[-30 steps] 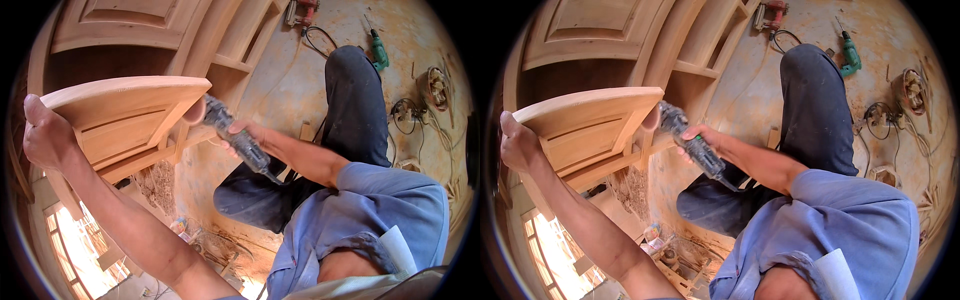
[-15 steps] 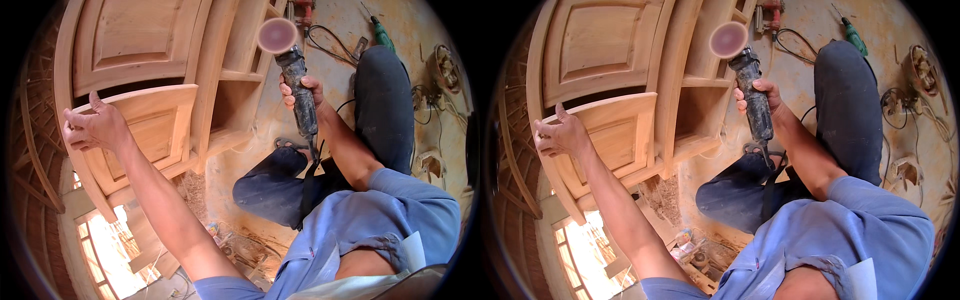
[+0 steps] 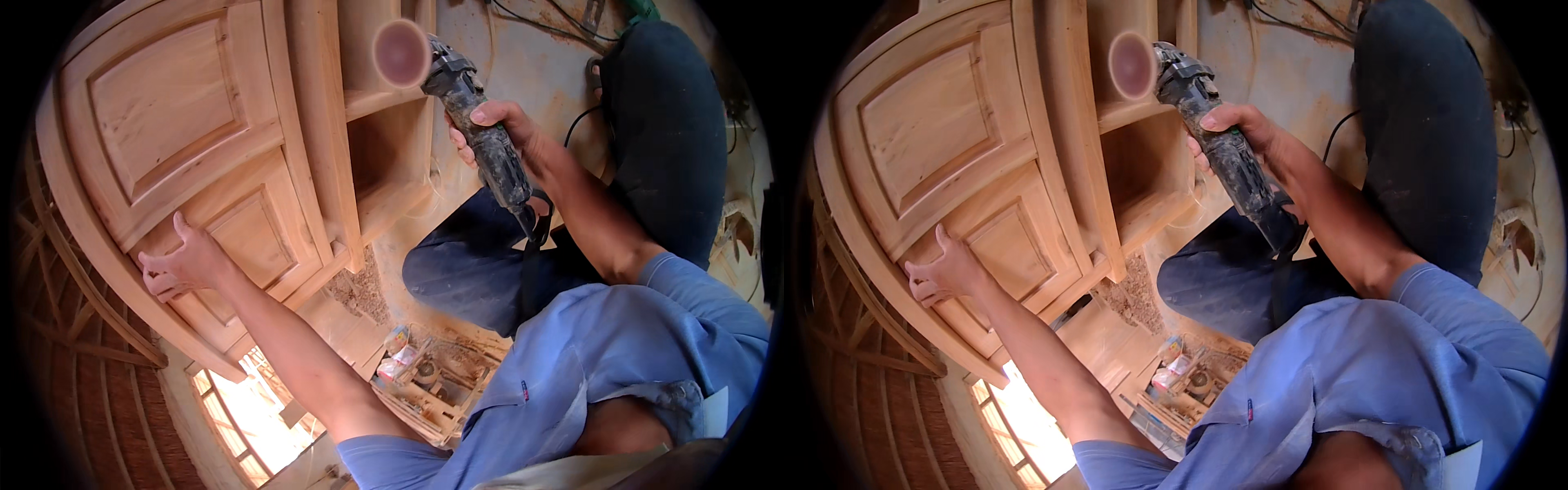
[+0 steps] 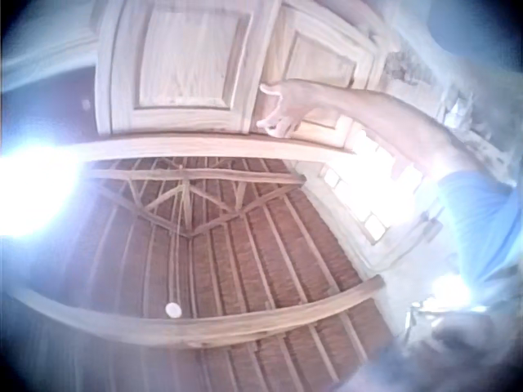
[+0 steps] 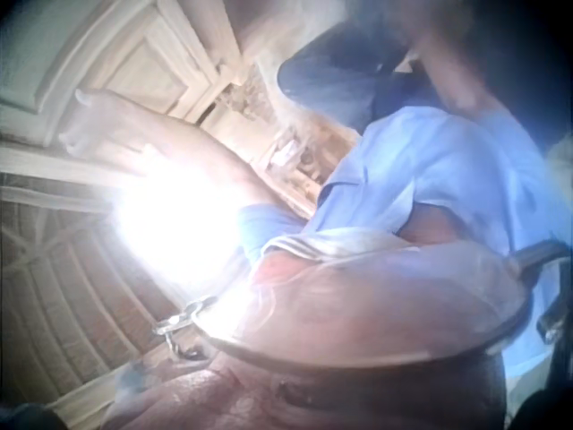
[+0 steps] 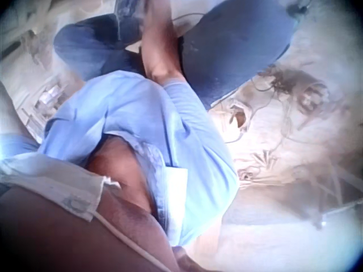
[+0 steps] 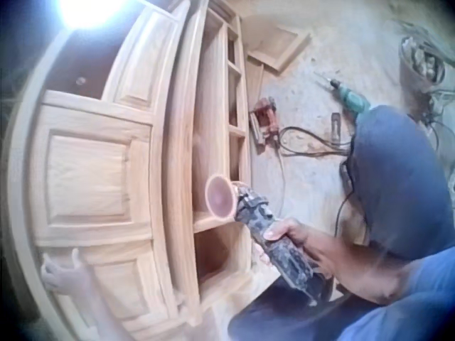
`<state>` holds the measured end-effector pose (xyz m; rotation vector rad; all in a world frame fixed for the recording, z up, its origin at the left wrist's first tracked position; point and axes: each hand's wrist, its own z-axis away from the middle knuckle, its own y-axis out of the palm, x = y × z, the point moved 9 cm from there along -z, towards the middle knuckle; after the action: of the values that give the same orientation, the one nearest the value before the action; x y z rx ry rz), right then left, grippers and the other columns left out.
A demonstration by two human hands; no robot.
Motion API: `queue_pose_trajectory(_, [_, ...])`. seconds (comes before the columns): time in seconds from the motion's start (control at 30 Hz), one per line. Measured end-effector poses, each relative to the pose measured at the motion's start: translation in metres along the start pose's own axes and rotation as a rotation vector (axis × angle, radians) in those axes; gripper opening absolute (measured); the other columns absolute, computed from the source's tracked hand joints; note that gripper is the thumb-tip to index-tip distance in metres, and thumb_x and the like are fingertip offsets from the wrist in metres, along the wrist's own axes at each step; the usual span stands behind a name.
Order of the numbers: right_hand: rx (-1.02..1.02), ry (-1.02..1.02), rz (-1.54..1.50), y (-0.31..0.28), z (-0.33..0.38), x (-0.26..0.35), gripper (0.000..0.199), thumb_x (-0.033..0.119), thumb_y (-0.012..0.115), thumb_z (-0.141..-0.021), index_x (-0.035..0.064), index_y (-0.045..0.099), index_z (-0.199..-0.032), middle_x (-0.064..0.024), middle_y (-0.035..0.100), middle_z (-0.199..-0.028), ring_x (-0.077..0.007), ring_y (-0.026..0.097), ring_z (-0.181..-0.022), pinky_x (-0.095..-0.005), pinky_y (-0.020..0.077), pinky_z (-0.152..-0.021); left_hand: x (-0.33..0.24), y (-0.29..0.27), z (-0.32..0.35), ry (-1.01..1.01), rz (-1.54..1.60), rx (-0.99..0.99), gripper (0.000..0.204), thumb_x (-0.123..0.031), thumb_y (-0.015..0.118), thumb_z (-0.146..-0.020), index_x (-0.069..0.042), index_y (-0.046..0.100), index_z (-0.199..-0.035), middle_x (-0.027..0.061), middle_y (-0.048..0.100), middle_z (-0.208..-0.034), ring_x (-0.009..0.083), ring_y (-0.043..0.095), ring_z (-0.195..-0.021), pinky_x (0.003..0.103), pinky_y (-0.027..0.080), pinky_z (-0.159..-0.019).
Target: The person uses an angle grinder with a sanding disc to smooth the edges and surfaces of a wooden cabinet door. They hold the door in place with one hand while operating the tool with the other, then wipe the surface with their hand to check the finish.
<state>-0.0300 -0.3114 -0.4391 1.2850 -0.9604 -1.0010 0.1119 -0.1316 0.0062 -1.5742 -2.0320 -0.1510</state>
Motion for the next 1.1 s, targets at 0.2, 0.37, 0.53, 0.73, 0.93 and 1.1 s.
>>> queue_pose_trajectory(0.2, [-0.102,0.038,-0.005,-0.012,-0.003,-0.004,0.057,0.033,0.070,-0.071,-0.0021,0.058,-0.114,-0.0136,0.066,-0.087,-0.0242,0.067,-0.067,-0.0358,0.0594,-0.061,-0.023,0.007,0.001,-0.027,0.039,0.031,0.088,-0.041,0.089,-0.076,0.005,0.047,-0.139,0.0253,0.042,-0.134,0.0419,0.034,-0.129,0.056,0.030,-0.109])
queue_pose_trajectory(0.37, [-0.085,0.094,-0.136,-0.024,-0.008,-0.014,0.039,0.027,0.074,-0.075,0.0015,0.059,-0.101,-0.0142,0.067,-0.089,-0.0247,0.069,-0.071,-0.0396,0.0621,-0.065,-0.010,0.011,0.000,-0.235,0.112,0.087,0.095,-0.027,0.089,-0.077,0.008,0.035,-0.147,0.0287,0.047,-0.132,0.0426,0.036,-0.129,0.054,0.036,-0.107])
queue_pose_trajectory(0.53, [-0.083,0.078,-0.169,-0.039,-0.009,-0.016,0.040,0.027,0.075,-0.075,0.0016,0.060,-0.102,-0.0148,0.067,-0.088,-0.0255,0.069,-0.069,-0.0402,0.0622,-0.064,-0.032,0.000,-0.002,-0.581,0.493,0.242,0.095,-0.016,0.083,-0.079,0.013,0.027,-0.150,0.0317,0.056,-0.122,0.0415,0.061,-0.106,0.050,0.054,-0.089])
queue_pose_trajectory(0.73, [-0.119,0.075,-0.178,-0.040,-0.010,-0.019,0.040,0.027,0.075,-0.075,0.0005,0.061,-0.101,-0.0151,0.068,-0.087,-0.0256,0.070,-0.068,-0.0388,0.0619,-0.061,-0.016,0.011,0.017,-0.918,0.810,0.029,0.079,-0.004,0.075,-0.086,0.015,0.030,-0.149,0.0285,0.060,-0.122,0.0328,0.065,-0.102,0.039,0.056,-0.082])
queue_pose_trajectory(0.93, [-0.069,0.189,-0.197,-0.043,-0.013,-0.030,0.040,0.028,0.074,-0.075,-0.0015,0.064,-0.100,-0.0153,0.069,-0.088,-0.0248,0.071,-0.069,-0.0376,0.0616,-0.061,-0.013,0.019,0.010,-0.863,1.300,0.153,0.053,-0.023,0.066,-0.100,0.013,0.053,-0.136,0.0261,0.056,-0.136,0.0320,0.056,-0.125,0.042,0.051,-0.104])
queue_pose_trajectory(1.1, [0.065,0.254,-0.178,-0.013,-0.022,-0.044,0.042,0.028,0.073,-0.075,-0.0003,0.062,-0.104,-0.0164,0.071,-0.087,-0.0261,0.071,-0.069,-0.0391,0.0615,-0.062,-0.081,-0.012,-0.012,-0.693,1.529,0.155,0.064,-0.033,0.067,-0.099,0.009,0.048,-0.144,0.0205,0.054,-0.145,0.0302,0.056,-0.129,0.042,0.046,-0.114])
